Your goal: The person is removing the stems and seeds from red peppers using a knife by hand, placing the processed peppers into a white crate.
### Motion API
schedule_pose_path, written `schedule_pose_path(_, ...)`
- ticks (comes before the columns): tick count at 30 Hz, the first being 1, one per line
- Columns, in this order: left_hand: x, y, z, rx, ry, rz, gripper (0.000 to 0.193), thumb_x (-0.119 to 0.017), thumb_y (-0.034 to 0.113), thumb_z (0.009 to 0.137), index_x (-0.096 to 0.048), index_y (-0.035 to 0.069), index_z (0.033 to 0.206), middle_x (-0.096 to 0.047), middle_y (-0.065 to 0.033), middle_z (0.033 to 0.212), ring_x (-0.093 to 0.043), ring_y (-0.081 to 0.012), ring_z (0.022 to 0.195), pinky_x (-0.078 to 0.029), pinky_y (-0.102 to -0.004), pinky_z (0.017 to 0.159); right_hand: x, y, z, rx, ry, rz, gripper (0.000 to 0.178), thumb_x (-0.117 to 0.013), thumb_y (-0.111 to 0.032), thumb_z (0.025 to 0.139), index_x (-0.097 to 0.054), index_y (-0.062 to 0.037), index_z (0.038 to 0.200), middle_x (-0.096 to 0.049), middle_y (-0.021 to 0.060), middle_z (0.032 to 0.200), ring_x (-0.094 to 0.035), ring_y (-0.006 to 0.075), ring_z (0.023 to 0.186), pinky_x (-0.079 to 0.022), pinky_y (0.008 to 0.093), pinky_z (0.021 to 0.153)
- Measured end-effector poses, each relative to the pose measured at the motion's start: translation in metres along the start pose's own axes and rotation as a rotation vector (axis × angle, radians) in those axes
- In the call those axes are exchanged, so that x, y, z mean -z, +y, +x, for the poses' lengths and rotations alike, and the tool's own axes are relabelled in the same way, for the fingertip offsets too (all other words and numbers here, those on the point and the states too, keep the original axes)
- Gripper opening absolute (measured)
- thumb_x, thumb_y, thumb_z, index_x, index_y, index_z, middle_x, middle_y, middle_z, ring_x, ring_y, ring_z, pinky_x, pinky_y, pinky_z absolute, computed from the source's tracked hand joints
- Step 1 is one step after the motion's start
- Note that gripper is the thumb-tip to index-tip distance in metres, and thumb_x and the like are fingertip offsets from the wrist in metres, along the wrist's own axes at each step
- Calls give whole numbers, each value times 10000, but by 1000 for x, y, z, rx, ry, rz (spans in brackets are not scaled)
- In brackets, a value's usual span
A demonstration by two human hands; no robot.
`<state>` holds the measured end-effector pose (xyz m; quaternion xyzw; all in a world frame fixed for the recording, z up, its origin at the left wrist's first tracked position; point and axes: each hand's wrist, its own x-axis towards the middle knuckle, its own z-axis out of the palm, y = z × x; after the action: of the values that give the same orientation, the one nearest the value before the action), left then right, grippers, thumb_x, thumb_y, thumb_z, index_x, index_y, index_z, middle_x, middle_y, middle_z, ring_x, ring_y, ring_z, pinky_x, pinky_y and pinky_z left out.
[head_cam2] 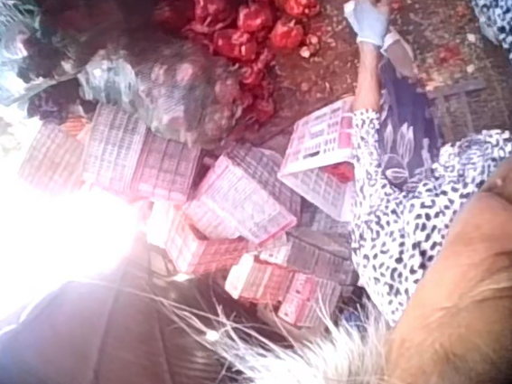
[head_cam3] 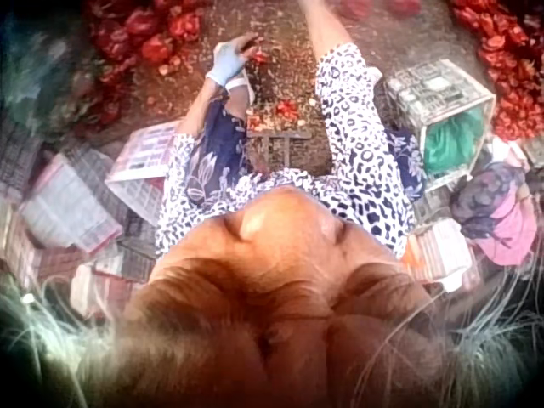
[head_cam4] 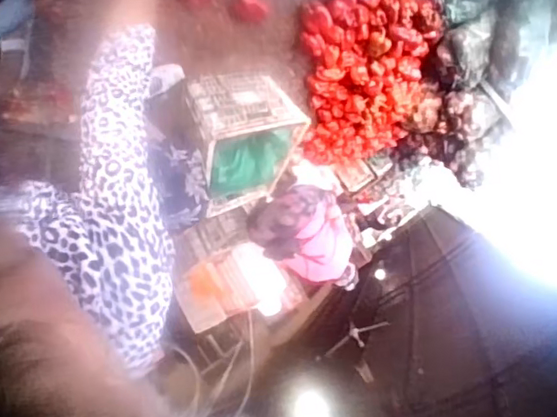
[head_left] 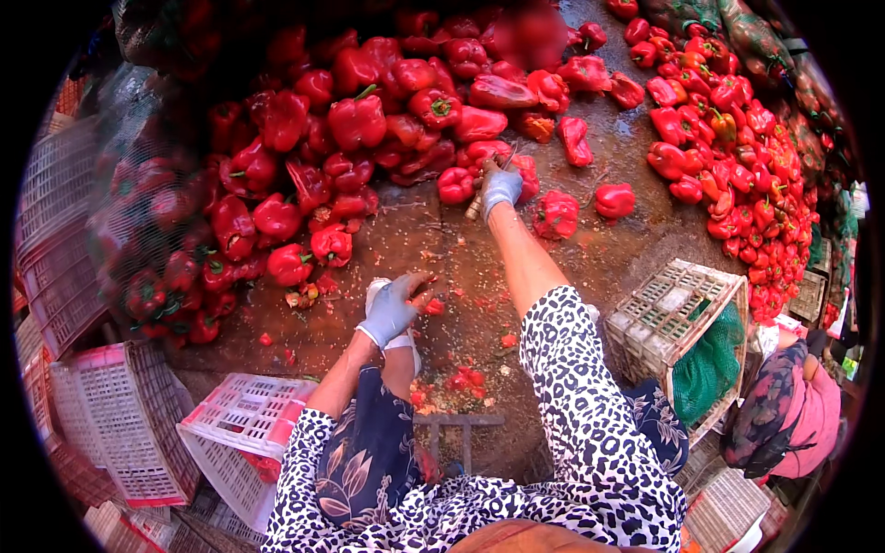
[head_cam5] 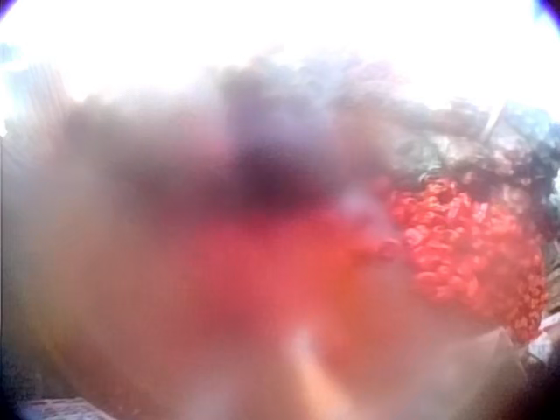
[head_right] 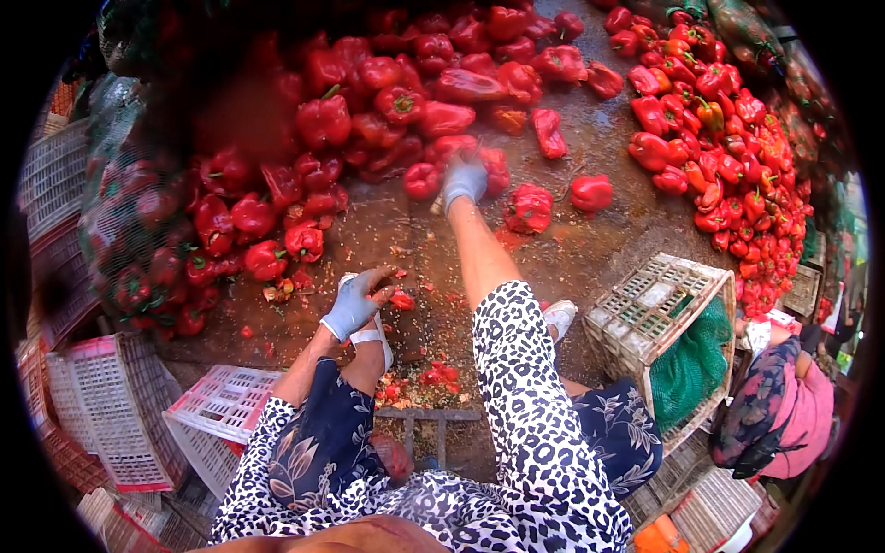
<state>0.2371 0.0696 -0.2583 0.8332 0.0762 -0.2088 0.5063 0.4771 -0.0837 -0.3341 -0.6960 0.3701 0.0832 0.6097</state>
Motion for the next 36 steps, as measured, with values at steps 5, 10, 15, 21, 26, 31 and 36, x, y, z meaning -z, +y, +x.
schedule_pose_path(5, -1, -3, -4, 74, -57, -141, 392, -612, 212, 888, -567, 96, 1260, -633, -128, 1120, -640, -238, 991, -501, -325, 859, -8, 13, 20, -131, -187, 537, 85, -606, -159, 875, -606, -89, 924, -581, 31, 701, -548, 165, 575, -446, 310, 486)
schedule_pose_path(10, -10, -22, -12, 57, -52, -108, 430, -626, 234, 883, -552, 72, 1274, -631, -133, 1132, -635, -240, 1015, -497, -322, 869, 9, 4, 29, -248, -248, 563, 83, -606, -187, 875, -577, -110, 859, -570, 24, 704, -525, 159, 559, -446, 302, 493)
schedule_pose_path(15, -15, -43, -20, 156, -39, -206, 443, -641, 230, 878, -553, 52, 1274, -631, -140, 1152, -630, -235, 1034, -496, -327, 879, 37, -56, -32, -208, -792, 716, 108, -617, -205, 905, -546, -128, 928, -483, -66, 607, -426, 52, 450, -388, 265, 446)
schedule_pose_path(21, -16, -51, -23, 221, -14, -379, 447, -637, 186, 883, -533, -4, 1274, -635, -141, 1156, -621, -212, 1048, -495, -318, 880, 122, -44, -84, -15, -1000, -553, 173, -617, -221, 870, -651, -66, 939, -609, -32, 662, -526, 134, 510, -447, 275, 492)
schedule_pose_path(26, -17, -47, -21, 284, -8, -540, 413, -589, 141, 928, -504, -9, 1302, -616, -110, 1162, -586, -174, 1064, -470, -284, 918, 142, -14, -48, 374, -669, -1162, 427, -602, -312, 850, -594, -111, 1227, -670, 183, 1072, -676, 319, 880, -531, 414, 718)
schedule_pose_path(31, -17, -45, -22, 317, -34, -543, 423, -591, 138, 927, -495, -6, 1313, -612, -118, 1170, -581, -177, 1075, -467, -289, 923, 101, -61, 7, 664, -276, -1028, 521, -634, -399, 817, -557, -156, 1271, -669, 169, 1059, -631, 350, 997, -480, 424, 843)
schedule_pose_path(36, -22, -52, -23, 254, -25, -357, 436, -598, 159, 920, -489, 2, 1313, -615, -115, 1113, -607, -185, 1002, -519, -311, 820, 43, -66, 48, 668, -377, -1300, 508, -581, -358, 817, -536, -163, 1284, -633, 183, 1152, -588, 359, 1088, -455, 451, 915)
